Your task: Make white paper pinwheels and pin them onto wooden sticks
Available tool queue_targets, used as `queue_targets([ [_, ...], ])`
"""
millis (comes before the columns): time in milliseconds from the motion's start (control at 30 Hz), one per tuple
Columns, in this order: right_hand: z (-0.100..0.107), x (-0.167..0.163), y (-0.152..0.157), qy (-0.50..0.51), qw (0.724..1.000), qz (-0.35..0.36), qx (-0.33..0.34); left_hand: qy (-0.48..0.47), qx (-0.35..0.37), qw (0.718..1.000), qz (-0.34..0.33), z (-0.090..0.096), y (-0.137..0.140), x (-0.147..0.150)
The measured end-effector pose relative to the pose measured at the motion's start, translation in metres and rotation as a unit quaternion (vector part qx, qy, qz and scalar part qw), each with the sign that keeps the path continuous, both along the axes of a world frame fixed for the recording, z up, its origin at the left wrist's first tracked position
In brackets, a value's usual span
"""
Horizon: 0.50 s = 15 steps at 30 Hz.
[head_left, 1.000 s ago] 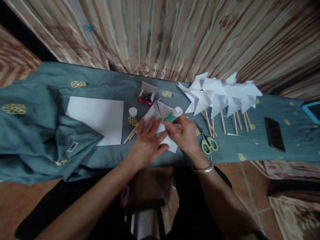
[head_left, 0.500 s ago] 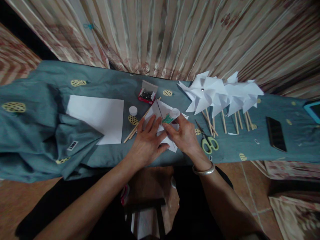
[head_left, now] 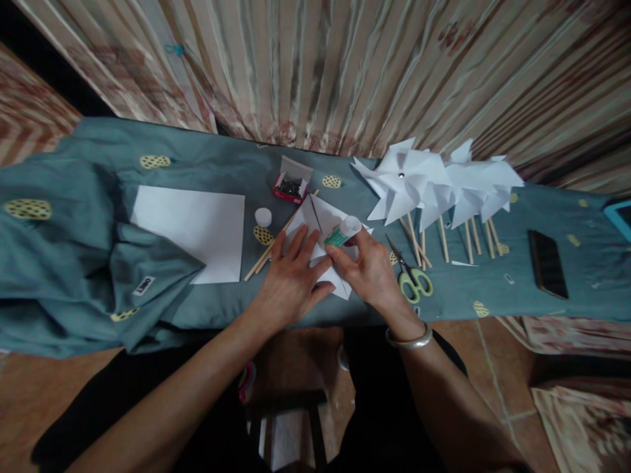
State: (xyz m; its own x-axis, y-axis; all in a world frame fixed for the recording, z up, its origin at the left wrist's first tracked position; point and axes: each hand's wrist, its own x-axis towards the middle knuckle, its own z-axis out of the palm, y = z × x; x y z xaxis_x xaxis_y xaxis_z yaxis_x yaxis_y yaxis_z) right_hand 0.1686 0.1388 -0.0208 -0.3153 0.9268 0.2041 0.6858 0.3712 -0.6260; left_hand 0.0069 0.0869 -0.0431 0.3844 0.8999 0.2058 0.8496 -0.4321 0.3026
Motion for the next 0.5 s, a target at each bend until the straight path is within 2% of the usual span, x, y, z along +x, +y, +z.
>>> queue_targets([
  [500,0.0014,0.0044,0.0041,0.0,1.0,-0.021,0.003,-0.001,-0.008,1.0,-0.001,0.0006,0.0009,-0.0003],
])
